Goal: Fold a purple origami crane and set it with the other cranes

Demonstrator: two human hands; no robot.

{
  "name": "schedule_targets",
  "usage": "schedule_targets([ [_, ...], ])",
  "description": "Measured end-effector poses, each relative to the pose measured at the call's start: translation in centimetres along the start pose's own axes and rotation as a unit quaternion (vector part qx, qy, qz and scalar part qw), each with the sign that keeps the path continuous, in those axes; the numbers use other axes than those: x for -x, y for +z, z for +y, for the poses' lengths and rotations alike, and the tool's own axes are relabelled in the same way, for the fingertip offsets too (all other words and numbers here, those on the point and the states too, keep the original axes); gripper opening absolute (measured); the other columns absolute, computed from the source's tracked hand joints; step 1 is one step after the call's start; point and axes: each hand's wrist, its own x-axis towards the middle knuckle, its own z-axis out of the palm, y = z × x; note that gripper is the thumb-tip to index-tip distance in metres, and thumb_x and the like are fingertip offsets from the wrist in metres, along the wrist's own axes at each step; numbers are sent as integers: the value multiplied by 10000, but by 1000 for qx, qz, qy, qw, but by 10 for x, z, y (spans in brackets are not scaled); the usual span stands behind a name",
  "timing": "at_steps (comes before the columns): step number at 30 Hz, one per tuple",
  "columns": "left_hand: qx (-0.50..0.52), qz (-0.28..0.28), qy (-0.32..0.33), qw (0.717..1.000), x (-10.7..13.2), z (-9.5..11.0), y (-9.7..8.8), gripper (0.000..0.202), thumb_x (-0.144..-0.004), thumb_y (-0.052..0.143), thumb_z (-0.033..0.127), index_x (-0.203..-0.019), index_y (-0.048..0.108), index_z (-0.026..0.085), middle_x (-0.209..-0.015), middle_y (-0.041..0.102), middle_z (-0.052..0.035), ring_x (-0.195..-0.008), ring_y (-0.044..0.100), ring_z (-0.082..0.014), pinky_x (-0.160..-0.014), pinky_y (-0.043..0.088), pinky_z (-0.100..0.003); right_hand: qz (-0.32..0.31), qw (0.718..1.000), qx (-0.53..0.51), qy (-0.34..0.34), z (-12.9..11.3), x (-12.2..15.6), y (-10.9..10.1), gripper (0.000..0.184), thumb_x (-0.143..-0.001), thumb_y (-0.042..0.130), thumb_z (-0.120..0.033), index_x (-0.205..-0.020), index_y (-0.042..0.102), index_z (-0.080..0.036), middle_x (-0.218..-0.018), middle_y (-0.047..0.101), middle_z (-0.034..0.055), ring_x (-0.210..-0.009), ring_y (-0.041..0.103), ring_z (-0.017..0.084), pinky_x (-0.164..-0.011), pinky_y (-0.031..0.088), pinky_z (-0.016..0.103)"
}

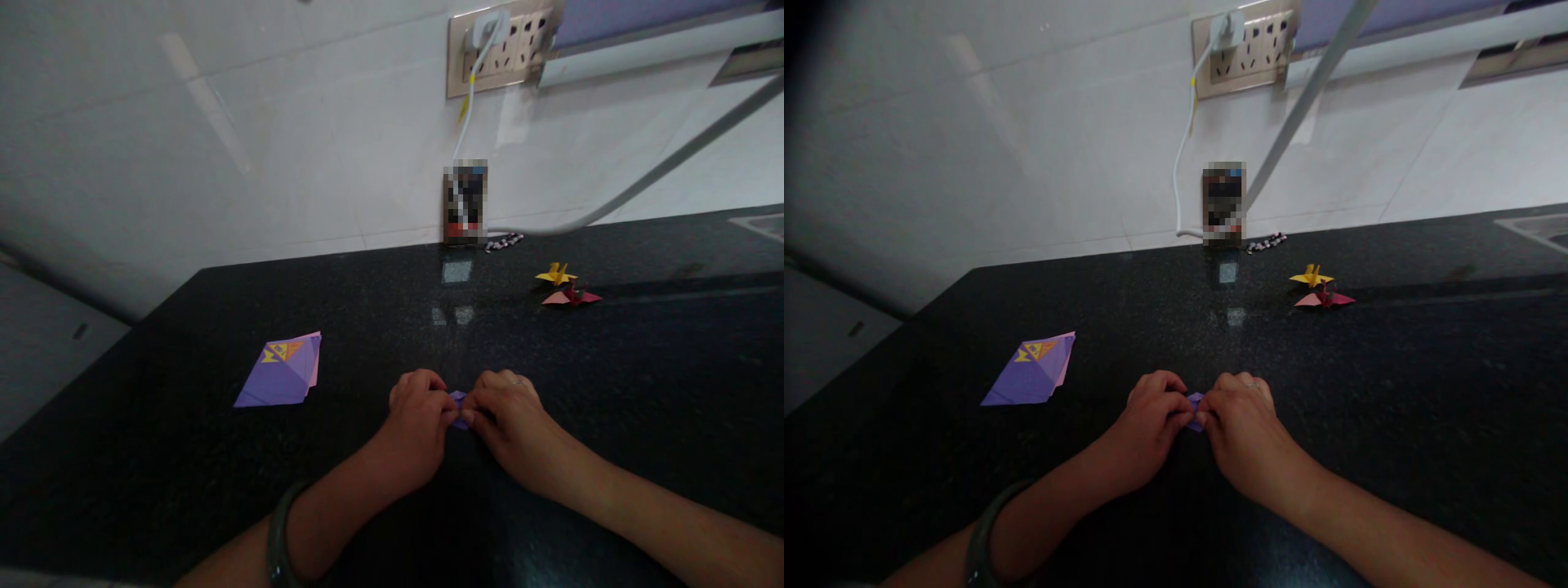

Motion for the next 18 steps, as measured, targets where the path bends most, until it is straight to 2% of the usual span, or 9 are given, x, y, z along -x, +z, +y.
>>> schedule_targets([
  [10, 15, -4, 2, 1000, 0, 0, 0, 162, -776, 440, 146, -766, 597, 185, -952, 483, -40, -922, 428, -187, -793, 358, -353, 9, 1000, 22, 6, 3, -4, 2, 183, -784, 493, -211, -647, 613, -195, -671, 529, 21, -681, 458, 161, -644, 288, 295],
  [18, 13, 2, -2, 1000, 0, -1, 0, 145, -761, 456, 153, -755, 599, 182, -939, 478, -40, -912, 428, -185, -795, 359, -346, 1, 1000, -15, -3, 6, -2, -1, 140, -769, 509, -171, -683, 610, -217, -695, 537, 7, -702, 467, 158, -666, 305, 298],
])
